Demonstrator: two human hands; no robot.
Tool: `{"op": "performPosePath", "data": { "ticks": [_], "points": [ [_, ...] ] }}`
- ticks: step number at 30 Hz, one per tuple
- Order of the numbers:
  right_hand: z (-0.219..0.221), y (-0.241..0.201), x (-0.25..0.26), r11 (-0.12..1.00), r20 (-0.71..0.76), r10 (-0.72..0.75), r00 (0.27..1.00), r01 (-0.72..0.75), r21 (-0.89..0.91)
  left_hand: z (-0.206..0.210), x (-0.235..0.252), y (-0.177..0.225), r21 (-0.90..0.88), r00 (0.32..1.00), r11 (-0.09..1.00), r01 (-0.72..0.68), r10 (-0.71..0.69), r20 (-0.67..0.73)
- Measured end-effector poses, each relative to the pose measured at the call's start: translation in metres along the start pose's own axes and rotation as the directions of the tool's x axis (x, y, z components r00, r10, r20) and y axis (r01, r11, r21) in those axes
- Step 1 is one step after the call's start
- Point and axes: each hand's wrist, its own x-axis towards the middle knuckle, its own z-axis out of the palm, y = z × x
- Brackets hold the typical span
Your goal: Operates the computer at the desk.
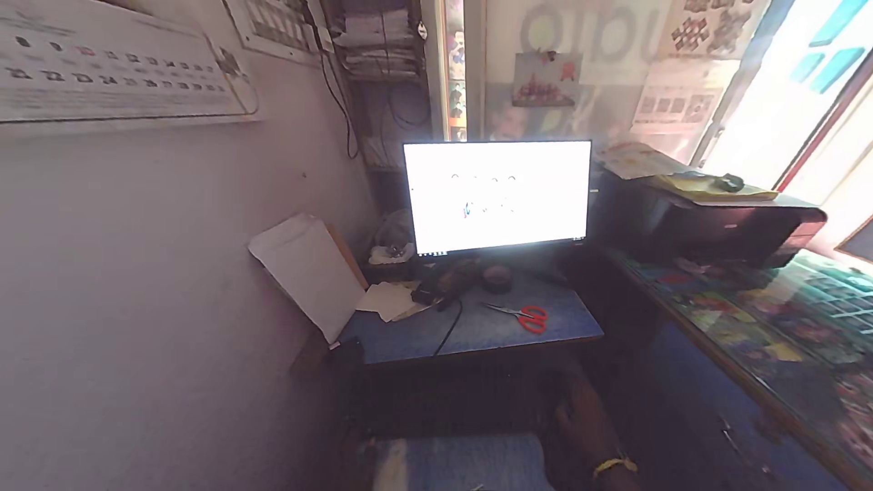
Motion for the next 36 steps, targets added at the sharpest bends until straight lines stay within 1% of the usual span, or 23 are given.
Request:
{"op": "performPosePath", "data": {
  "ticks": [6,9,14,18,21,24,27,32,36],
  "points": [
    [-0.009,-0.01,0.0,0.999,0.001,0.044,0.999,-0.044,0.01,0.008,-0.002,-0.009,0.031,0.999,0.999,-0.038,0.039,-0.033],
    [-0.008,-0.009,0.001,0.999,-0.003,0.037,0.999,-0.037,0.008,0.008,-0.002,-0.01,0.029,0.997,0.998,-0.058,0.06,-0.05],
    [-0.008,-0.008,0.0,0.997,0.034,0.069,0.997,-0.07,0.033,0.01,-0.002,-0.011,0.008,0.993,0.997,-0.083,0.083,-0.083],
    [-0.003,-0.004,0.0,0.998,0.018,0.053,0.998,-0.053,0.032,0.008,-0.001,-0.008,0.011,0.994,0.997,-0.083,0.083,-0.075],
    [-0.002,-0.004,-0.001,0.999,0.02,0.049,0.999,-0.049,0.018,-0.002,-0.001,-0.001,0.059,0.998,0.996,-0.06,0.06,0.0],
    [-0.001,-0.003,0.0,0.999,0.007,0.031,0.999,-0.031,0.012,0.001,0.001,-0.006,0.072,0.995,0.993,-0.091,0.092,-0.022],
    [0.0,-0.001,-0.001,0.999,0.021,0.039,0.999,-0.039,0.011,0.003,-0.002,-0.003,0.044,0.995,0.995,-0.092,0.093,-0.038],
    [-0.002,-0.001,-0.002,0.998,0.024,0.066,0.998,-0.066,0.009,-0.004,0.002,0.015,0.063,1.0,0.998,-0.001,-0.001,0.022],
    [-0.005,-0.005,-0.002,0.997,-0.007,0.069,0.998,-0.069,-0.016,-0.017,0.025,0.039,0.122,0.977,0.981,0.151,-0.167,0.13]
  ]
}}
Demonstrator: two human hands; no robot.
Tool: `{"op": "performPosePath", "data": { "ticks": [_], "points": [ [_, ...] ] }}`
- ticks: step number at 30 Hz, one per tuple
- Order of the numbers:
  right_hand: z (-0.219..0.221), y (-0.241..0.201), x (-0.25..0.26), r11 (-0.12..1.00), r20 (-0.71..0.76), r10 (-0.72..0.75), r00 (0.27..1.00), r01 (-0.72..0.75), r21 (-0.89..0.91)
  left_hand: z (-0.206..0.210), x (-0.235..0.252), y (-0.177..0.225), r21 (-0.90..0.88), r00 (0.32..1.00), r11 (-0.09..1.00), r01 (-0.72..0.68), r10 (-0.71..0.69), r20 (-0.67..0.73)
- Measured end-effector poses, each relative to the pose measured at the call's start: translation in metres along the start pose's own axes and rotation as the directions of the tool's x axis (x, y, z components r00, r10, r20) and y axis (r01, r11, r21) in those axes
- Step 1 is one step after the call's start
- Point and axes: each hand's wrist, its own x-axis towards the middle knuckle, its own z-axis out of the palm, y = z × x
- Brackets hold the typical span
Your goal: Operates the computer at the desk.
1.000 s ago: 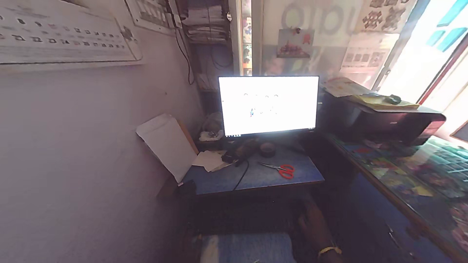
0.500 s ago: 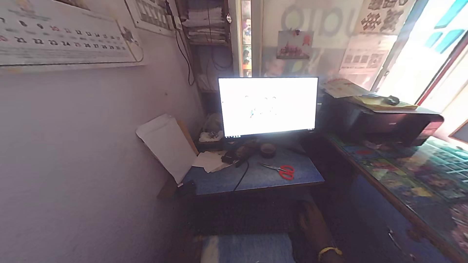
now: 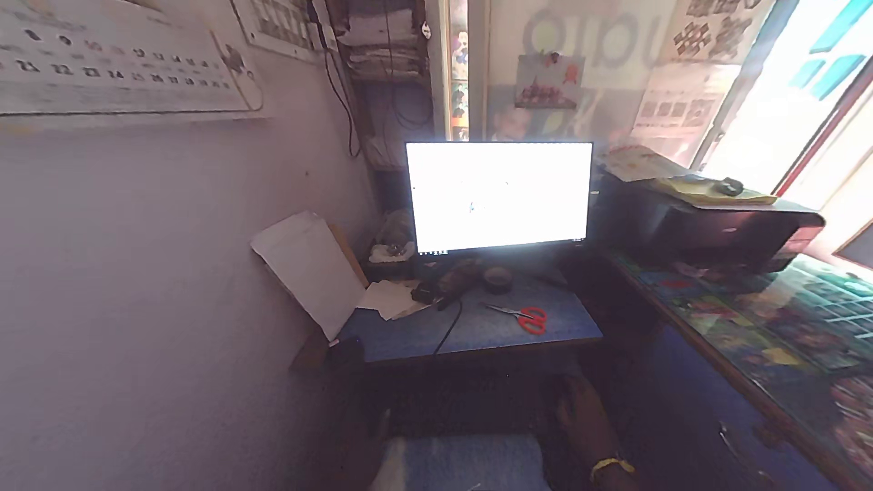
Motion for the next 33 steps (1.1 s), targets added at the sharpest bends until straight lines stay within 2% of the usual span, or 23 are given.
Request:
{"op": "performPosePath", "data": {
  "ticks": [3,7,14,17,20,23,25,28,31,33],
  "points": [
    [0.002,0.001,-0.001,1.0,-0.018,-0.004,1.0,0.004,0.001,-0.019,0.008,0.016,0.035,0.989,0.999,0.026,-0.031,0.143],
    [0.004,0.003,0.001,0.999,0.011,0.021,1.0,-0.021,0.043,-0.033,0.009,0.035,0.132,0.961,0.989,-0.07,0.031,0.276],
    [0.009,0.006,0.002,0.999,0.005,-0.015,1.0,0.015,0.035,0.002,0.006,0.031,0.214,0.977,0.968,-0.134,0.093,0.191],
    [0.007,0.004,0.004,0.999,0.009,-0.039,0.999,0.039,0.018,0.009,0.003,0.02,0.158,0.991,0.979,-0.126,0.116,0.067],
    [0.006,0.004,0.004,0.998,0.017,-0.059,0.998,0.059,0.001,0.008,0.0,0.013,-0.043,0.999,0.998,0.035,-0.035,0.012],
    [0.008,0.006,0.002,0.997,0.015,-0.082,0.996,0.082,-0.002,0.016,0.0,0.006,-0.123,0.987,0.982,0.144,-0.151,-0.052],
    [0.008,0.006,0.002,0.996,0.033,-0.087,0.996,0.087,0.0,0.023,0.001,0.001,-0.112,0.986,0.985,0.134,-0.144,-0.088],
    [0.008,0.005,0.002,0.994,0.017,-0.111,0.994,0.111,0.01,0.014,-0.004,0.002,-0.044,0.995,0.994,0.102,-0.103,-0.019],
    [0.011,0.008,0.002,0.991,-0.015,-0.132,0.991,0.132,0.013,0.042,0.001,-0.014,-0.016,0.988,1.0,0.022,-0.024,-0.153],
    [0.014,0.009,0.002,0.99,-0.029,-0.14,0.99,0.14,0.011,0.043,0.002,-0.017,-0.016,0.986,1.0,0.008,-0.01,-0.165]
  ]
}}
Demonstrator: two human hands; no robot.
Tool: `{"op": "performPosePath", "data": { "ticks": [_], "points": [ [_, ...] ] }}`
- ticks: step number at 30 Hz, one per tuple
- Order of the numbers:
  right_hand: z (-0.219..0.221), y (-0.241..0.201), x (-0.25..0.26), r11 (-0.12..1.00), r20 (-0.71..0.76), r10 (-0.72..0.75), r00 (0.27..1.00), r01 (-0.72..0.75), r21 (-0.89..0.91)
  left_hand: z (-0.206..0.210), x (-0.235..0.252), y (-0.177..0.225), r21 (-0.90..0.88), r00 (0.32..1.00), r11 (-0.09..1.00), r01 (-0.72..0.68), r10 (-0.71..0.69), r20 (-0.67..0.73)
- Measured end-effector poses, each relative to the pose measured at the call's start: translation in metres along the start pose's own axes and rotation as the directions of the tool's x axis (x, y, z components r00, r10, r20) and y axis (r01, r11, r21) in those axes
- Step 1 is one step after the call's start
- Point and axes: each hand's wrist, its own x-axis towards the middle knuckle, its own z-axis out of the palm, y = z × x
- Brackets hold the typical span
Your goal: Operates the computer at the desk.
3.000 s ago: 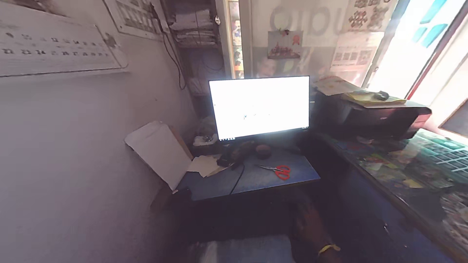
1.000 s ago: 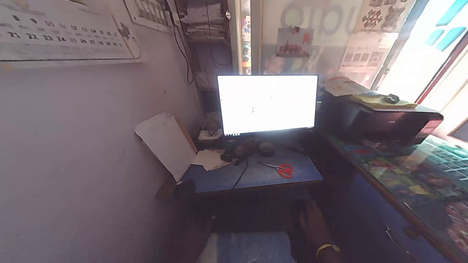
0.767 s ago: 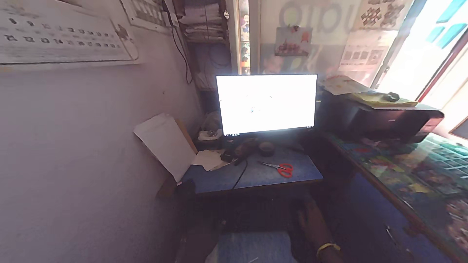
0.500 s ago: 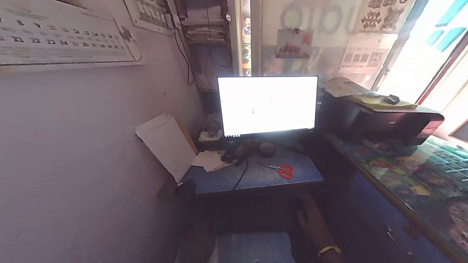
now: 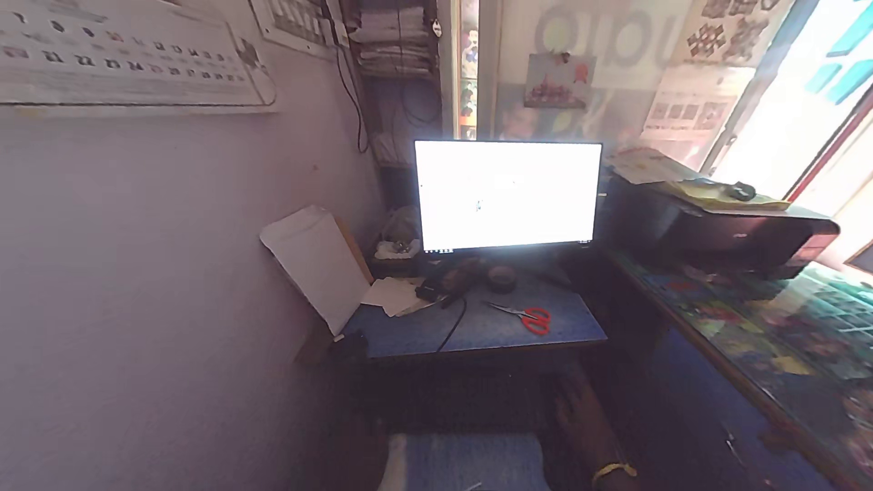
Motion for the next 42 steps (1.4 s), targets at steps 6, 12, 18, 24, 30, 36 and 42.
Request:
{"op": "performPosePath", "data": {
  "ticks": [6,12,18,24,30,36,42],
  "points": [
    [0.001,0.001,-0.001,1.0,-0.026,-0.017,1.0,0.017,0.01,-0.004,0.0,0.005,-0.001,1.0,1.0,-0.002,0.002,0.02],
    [0.003,0.003,-0.003,1.0,-0.012,-0.013,1.0,0.013,0.008,0.003,-0.002,0.002,0.003,1.0,1.0,0.003,-0.003,0.004],
    [0.004,0.005,-0.002,1.0,-0.019,-0.02,1.0,0.02,0.005,0.006,-0.001,0.0,0.014,1.0,1.0,-0.011,0.011,-0.02],
    [0.004,0.005,-0.002,1.0,-0.03,-0.022,0.999,0.022,0.013,0.0,-0.001,0.004,0.013,1.0,1.0,0.008,-0.008,0.014],
    [0.003,0.004,-0.001,0.999,-0.047,-0.039,0.998,0.039,-0.006,0.006,0.0,0.0,-0.006,1.0,1.0,0.004,-0.004,-0.002],
    [0.006,0.006,-0.003,0.999,-0.057,-0.043,0.997,0.043,-0.005,0.008,-0.002,-0.002,0.022,1.0,1.0,-0.011,0.011,-0.013],
    [0.005,0.005,-0.002,0.999,-0.063,-0.05,0.997,0.05,0.006,0.009,0.0,-0.003,0.033,0.999,0.999,-0.015,0.016,-0.028]
  ]
}}
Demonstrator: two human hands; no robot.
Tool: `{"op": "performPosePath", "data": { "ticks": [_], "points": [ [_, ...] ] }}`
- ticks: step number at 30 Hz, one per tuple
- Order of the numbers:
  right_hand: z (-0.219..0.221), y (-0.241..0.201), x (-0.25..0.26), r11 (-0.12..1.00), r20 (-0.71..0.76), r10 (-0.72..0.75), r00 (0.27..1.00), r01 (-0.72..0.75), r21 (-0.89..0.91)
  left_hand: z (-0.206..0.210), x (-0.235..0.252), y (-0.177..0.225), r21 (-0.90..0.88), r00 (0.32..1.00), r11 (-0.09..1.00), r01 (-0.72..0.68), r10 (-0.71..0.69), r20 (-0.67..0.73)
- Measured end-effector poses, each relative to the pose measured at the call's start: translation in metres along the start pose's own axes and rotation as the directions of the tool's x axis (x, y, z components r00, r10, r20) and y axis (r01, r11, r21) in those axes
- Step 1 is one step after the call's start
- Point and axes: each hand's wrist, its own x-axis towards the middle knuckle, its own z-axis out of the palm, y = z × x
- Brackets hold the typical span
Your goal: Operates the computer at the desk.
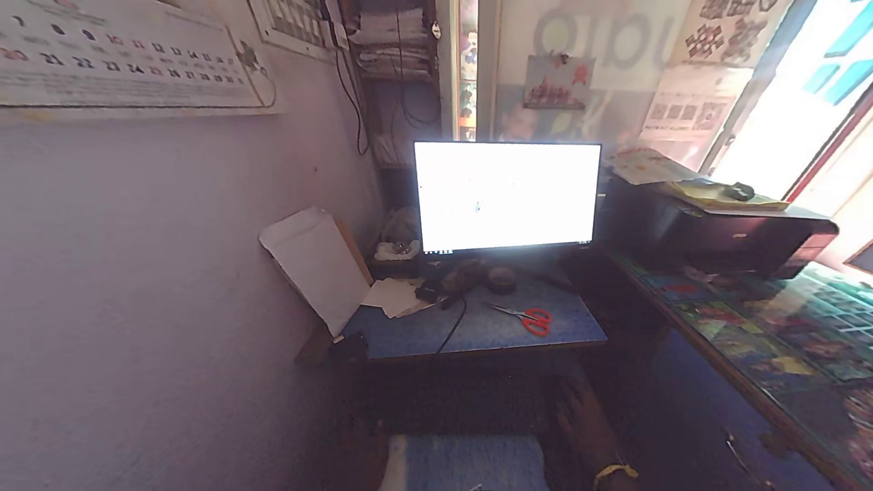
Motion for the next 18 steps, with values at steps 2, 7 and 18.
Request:
{"op": "performPosePath", "data": {
  "ticks": [2,7,18],
  "points": [
    [0.0,0.0005,-0.0002,1.0,0.007,0.004,1.0,-0.004,-0.004,-0.0006,-0.0003,0.0011,-0.006,1.0,1.0,0.005,-0.005,0.004],
    [0.0027,0.0032,0.0002,1.0,0.023,0.008,1.0,-0.008,-0.011,0.0019,0.0006,-0.0002,-0.005,1.0,1.0,0.018,-0.018,0.01],
    [-0.003,-0.0035,0.0013,1.0,-0.013,-0.003,1.0,0.003,0.004,0.0001,0.0008,-0.0003,-0.003,1.0,1.0,0.012,-0.012,0.009]
  ]
}}
